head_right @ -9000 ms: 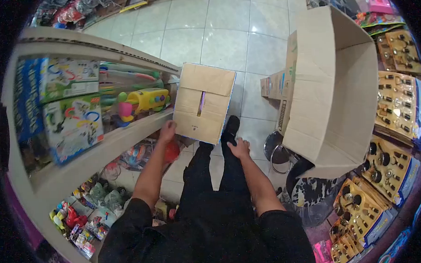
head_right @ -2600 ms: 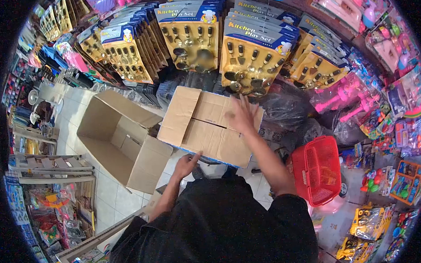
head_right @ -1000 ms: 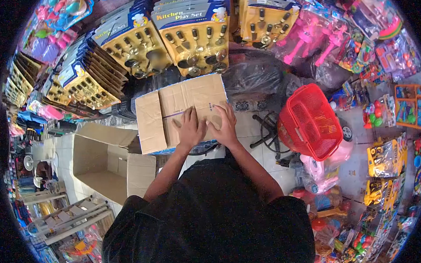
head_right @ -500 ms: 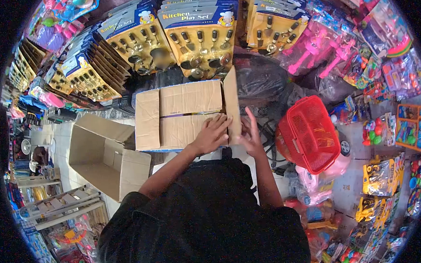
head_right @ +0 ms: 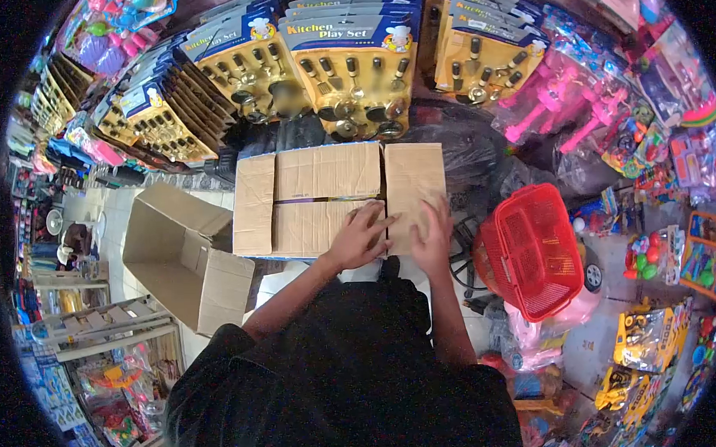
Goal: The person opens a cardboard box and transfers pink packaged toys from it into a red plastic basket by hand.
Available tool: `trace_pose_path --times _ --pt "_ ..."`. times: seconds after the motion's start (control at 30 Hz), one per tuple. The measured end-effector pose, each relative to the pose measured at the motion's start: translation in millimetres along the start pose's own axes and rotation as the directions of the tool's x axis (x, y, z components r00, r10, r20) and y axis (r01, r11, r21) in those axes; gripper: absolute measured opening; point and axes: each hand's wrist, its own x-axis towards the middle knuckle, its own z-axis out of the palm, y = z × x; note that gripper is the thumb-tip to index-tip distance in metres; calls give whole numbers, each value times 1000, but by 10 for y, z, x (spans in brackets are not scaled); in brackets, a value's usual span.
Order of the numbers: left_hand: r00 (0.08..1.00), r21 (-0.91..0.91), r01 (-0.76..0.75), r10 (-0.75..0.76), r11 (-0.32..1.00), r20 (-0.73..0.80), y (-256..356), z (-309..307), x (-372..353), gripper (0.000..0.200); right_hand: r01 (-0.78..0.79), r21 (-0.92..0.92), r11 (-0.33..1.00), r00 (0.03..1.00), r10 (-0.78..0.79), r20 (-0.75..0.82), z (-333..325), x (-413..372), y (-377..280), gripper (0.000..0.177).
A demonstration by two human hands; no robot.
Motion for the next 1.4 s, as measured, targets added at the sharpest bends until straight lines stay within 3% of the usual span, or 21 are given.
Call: trace_pose_path --times 0.03,0.07,0.17,0.23,0.33,0.37,0.43,0.53,0.63,0.77,0.8,0.9,0.97,1.07,1.17,1.3,1.4 --pt "999 -79 10 -13 997 -40 -31 -27 -28 51 9 -16 1000 999 -8 46 81 25 -110 50" --pt "996 -92 24 -33 995 -87 -64 -68 -96 50 92 288 953 995 -98 9 276 49 -84 47" --pt "960 -92 126 -144 988 -239 -103 -406 -351 50 16 126 992 983 -39 181 449 140 -474 47" --pt "895 -53 269 -270 962 -354 -152 -604 -621 52 47 157 987 977 -78 199 597 208 -573 49" --pt "757 81 520 -414 850 -506 -246 -908 -1010 64 111 187 976 973 -145 177 889 292 -674 55" --pt "705 48 589 -484 807 -519 -311 -979 -1163 74 103 188 977 972 -139 191 982 273 -737 56" --pt "645 175 732 -586 658 -492 -401 -1059 -1460 87 97 184 978 968 -135 211 1167 271 -903 59" --pt "599 153 778 -643 610 -478 -586 -1111 -1776 96 136 -19 991 964 -128 232 1470 185 -1094 68" --pt "619 87 751 -652 654 -438 -681 -1152 -1880 98 151 -176 973 965 -106 241 1638 92 -1169 75" --pt "639 -1 666 -571 746 -516 -647 -1315 -1875 71 92 -193 977 970 -44 238 1659 141 -1140 71" --pt "634 -39 615 -524 787 -568 -635 -1410 -1881 53 89 -201 975 969 -39 244 1651 141 -1143 71" --pt "426 -414 529 -654 741 -625 -811 -1536 -2126 40 94 -235 967 967 -32 254 1652 129 -1180 69" --pt "241 -467 556 -671 687 -701 -934 -1710 -2258 32 90 -252 963 968 -25 251 1664 116 -1223 68" --pt "107 -507 598 -688 621 -718 -1187 -1868 -2468 36 86 -259 962 970 -22 241 1673 118 -1218 67" --pt "147 -370 639 -579 674 -802 -1438 -1850 -2651 44 90 -243 966 972 -32 232 1694 97 -1201 64" --pt "219 -118 830 -513 545 -830 -1494 -1886 -2690 52 97 -240 966 969 -36 244 1656 108 -1185 61" --pt "235 43 917 -448 397 -863 -1139 -2040 -2405 49 113 -241 964 963 -47 265 1646 95 -1205 60"
